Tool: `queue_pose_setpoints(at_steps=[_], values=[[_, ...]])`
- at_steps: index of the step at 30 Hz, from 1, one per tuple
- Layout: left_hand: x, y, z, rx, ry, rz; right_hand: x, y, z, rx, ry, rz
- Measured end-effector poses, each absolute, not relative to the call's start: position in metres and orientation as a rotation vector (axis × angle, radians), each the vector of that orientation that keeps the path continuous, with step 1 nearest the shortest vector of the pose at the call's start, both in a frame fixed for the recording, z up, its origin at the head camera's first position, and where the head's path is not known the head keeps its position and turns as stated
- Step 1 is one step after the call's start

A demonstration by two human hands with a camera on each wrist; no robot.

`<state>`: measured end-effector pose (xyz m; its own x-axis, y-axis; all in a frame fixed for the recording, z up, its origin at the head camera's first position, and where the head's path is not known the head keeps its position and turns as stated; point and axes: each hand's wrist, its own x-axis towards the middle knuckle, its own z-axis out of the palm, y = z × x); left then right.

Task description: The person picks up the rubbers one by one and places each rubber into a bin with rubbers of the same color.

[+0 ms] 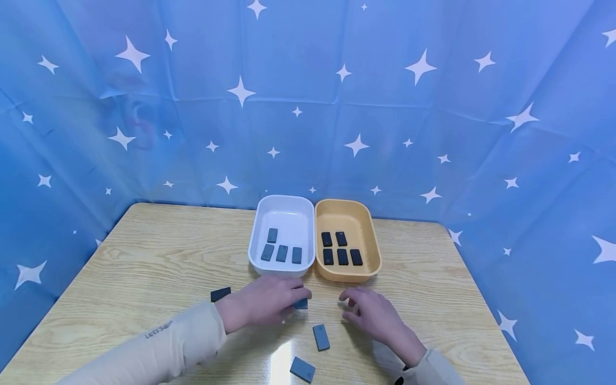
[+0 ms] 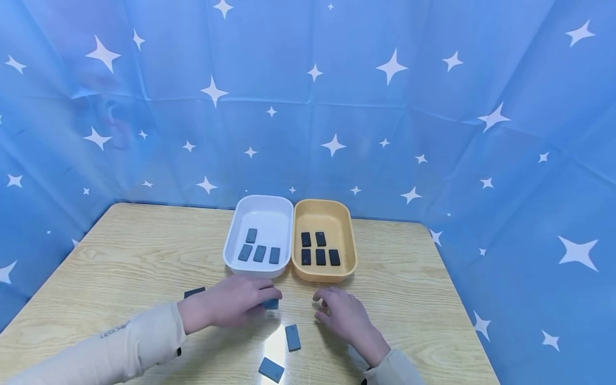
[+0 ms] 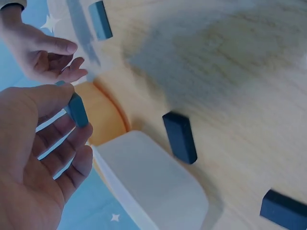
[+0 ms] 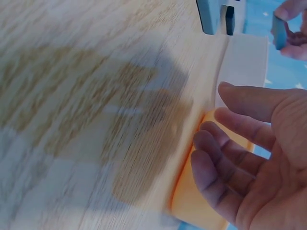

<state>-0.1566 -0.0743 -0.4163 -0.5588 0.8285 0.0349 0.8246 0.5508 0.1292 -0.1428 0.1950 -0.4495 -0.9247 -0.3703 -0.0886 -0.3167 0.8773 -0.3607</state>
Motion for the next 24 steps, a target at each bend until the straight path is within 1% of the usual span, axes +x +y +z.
queue_pose_setpoints(at_steps=[10,17,24], values=[[-0.166,-0.081,-0.397,1.431,2.839,0.18,-0.142,0.196,-0.452,-0.535,2.892,-0.526],[-0.176,-0.086,-0.39,1.383,2.904,0.222,-0.141,0.197,-0.451,-0.531,2.891,-0.535],[-0.193,-0.094,-0.384,1.238,3.023,0.291,-0.139,0.197,-0.451,-0.548,2.893,-0.538]])
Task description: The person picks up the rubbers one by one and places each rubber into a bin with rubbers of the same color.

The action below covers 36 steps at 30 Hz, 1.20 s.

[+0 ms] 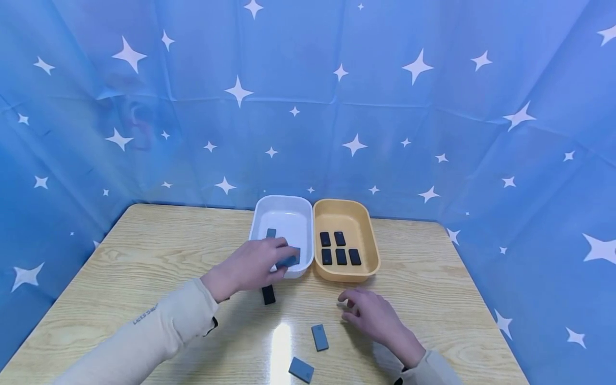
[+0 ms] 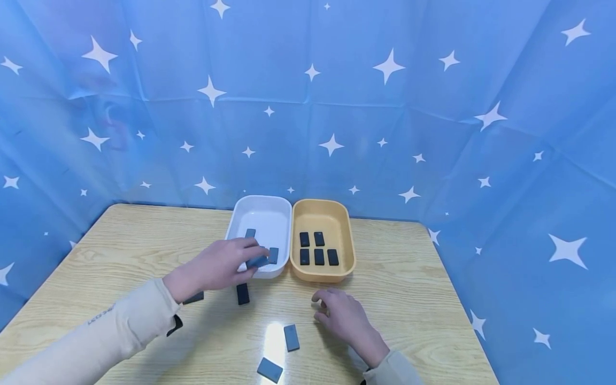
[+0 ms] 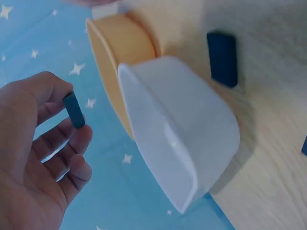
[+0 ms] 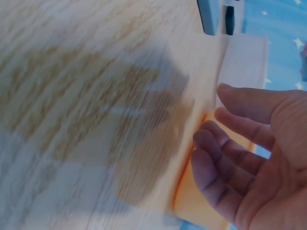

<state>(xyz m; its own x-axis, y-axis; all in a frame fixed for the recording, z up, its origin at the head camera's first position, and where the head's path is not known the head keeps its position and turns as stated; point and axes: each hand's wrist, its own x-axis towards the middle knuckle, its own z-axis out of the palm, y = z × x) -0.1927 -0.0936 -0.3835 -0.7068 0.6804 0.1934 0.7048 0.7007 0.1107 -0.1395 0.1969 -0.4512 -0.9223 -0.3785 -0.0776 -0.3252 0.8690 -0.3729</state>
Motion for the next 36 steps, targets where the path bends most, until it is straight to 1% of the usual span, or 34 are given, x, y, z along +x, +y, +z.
queue_pose_setpoints(at_steps=[12,19,23,28,36], values=[[-0.225,-0.098,-0.388,-0.869,-2.882,-0.323,-0.141,0.197,-0.453,-0.518,2.862,-0.542],[-0.243,-0.095,-0.397,-0.696,-2.991,-0.473,-0.141,0.197,-0.454,-0.514,2.854,-0.544],[-0.255,-0.092,-0.405,-0.55,-3.076,-0.596,-0.14,0.198,-0.454,-0.516,2.856,-0.547],[-0.264,-0.085,-0.411,-0.394,-3.118,-0.674,-0.14,0.198,-0.454,-0.511,2.85,-0.548],[-0.276,-0.074,-0.418,-0.25,-3.156,-0.729,-0.141,0.197,-0.453,-0.543,2.866,-0.558]])
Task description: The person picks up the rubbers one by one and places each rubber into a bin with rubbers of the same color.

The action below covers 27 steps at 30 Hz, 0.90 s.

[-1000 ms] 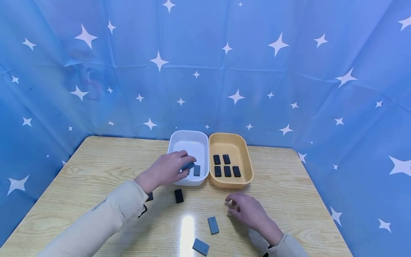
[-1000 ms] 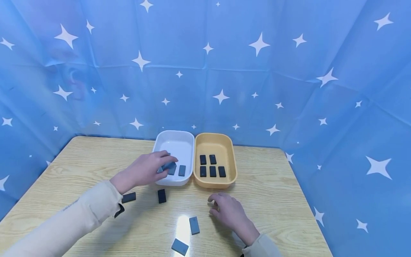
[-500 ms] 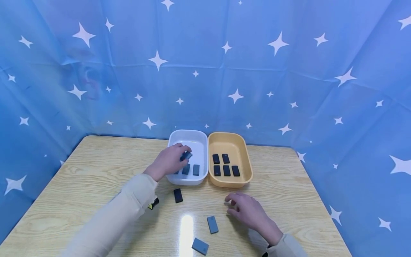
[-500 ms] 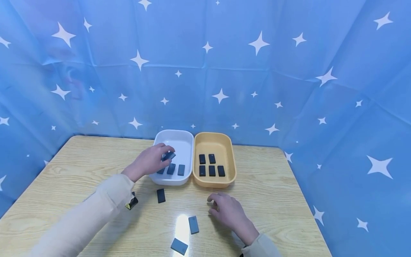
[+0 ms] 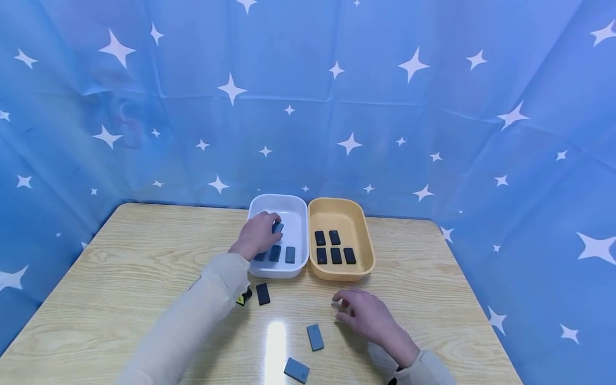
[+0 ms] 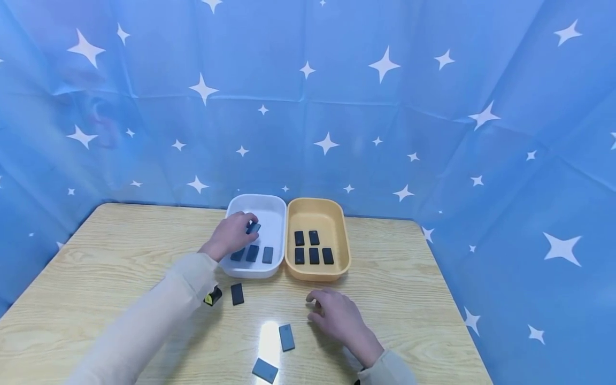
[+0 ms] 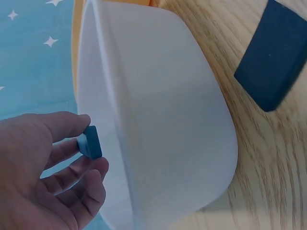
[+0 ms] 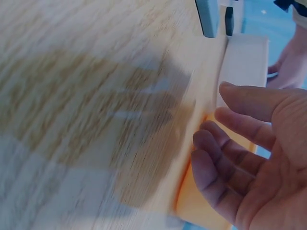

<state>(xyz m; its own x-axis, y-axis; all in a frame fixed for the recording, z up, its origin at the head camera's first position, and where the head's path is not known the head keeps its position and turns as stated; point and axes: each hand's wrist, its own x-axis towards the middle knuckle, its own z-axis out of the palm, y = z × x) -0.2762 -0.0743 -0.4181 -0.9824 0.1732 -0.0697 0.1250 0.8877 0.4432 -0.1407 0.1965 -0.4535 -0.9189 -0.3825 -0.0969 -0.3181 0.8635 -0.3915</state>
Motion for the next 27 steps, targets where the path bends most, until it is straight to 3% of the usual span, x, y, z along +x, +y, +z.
queue_pose_setpoints(at_steps=[12,27], values=[[-0.3,-0.063,-0.437,0.152,2.897,0.622,-0.139,0.196,-0.454,-0.55,2.871,-0.549],[-0.308,-0.052,-0.448,0.129,2.887,0.418,-0.136,0.2,-0.453,-0.523,2.872,-0.561]])
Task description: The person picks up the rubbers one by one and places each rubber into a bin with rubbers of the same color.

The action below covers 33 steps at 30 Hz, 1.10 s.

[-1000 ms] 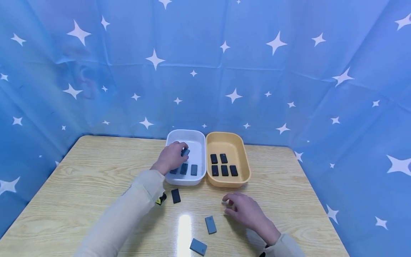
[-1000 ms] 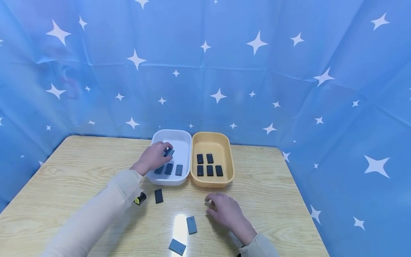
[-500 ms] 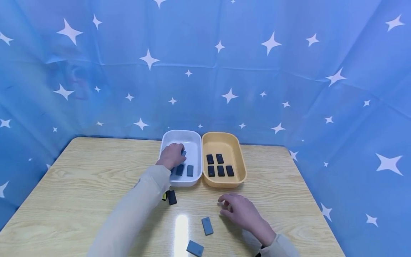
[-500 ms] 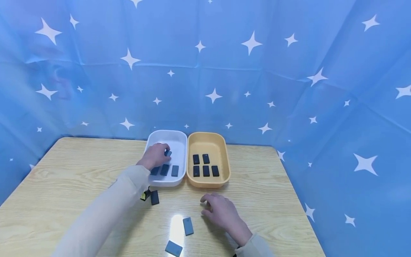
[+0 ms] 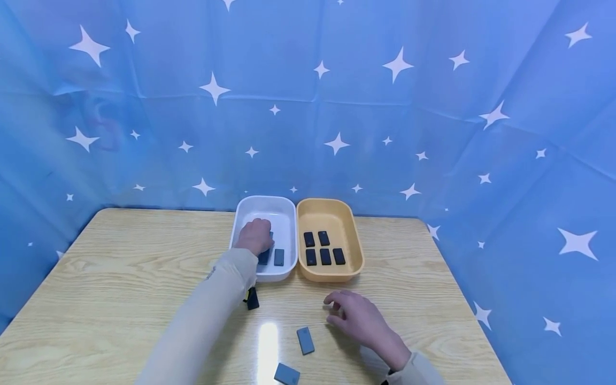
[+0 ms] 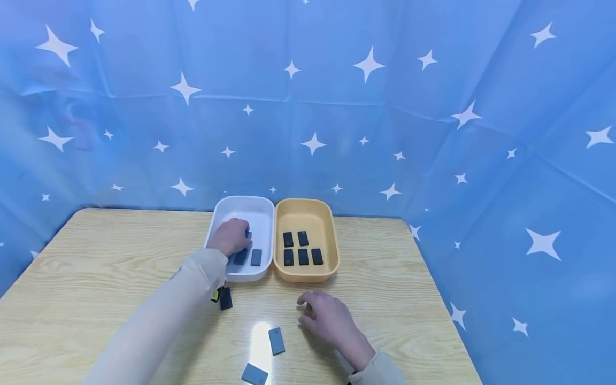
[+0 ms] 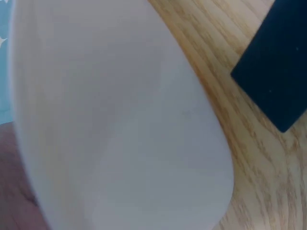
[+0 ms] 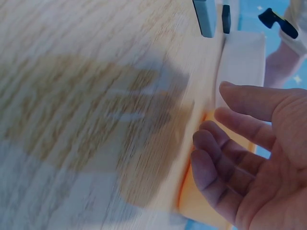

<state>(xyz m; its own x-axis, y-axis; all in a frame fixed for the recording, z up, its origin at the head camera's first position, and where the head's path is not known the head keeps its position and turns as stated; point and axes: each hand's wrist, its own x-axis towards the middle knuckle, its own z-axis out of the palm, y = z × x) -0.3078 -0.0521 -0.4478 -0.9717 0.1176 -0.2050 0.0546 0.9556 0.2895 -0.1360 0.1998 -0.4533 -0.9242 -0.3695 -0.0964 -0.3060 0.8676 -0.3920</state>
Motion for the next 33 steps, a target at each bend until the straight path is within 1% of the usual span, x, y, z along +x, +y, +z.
queue_pose_setpoints(at_steps=[20,26,33], values=[[-0.305,-0.049,-0.455,0.083,2.923,0.369,-0.136,0.199,-0.458,-0.52,2.856,-0.574],[-0.304,-0.056,-0.448,0.12,2.961,0.368,-0.135,0.197,-0.459,-0.506,2.839,-0.569],[-0.296,-0.066,-0.43,0.237,2.998,0.456,-0.136,0.194,-0.458,-0.498,2.826,-0.577]])
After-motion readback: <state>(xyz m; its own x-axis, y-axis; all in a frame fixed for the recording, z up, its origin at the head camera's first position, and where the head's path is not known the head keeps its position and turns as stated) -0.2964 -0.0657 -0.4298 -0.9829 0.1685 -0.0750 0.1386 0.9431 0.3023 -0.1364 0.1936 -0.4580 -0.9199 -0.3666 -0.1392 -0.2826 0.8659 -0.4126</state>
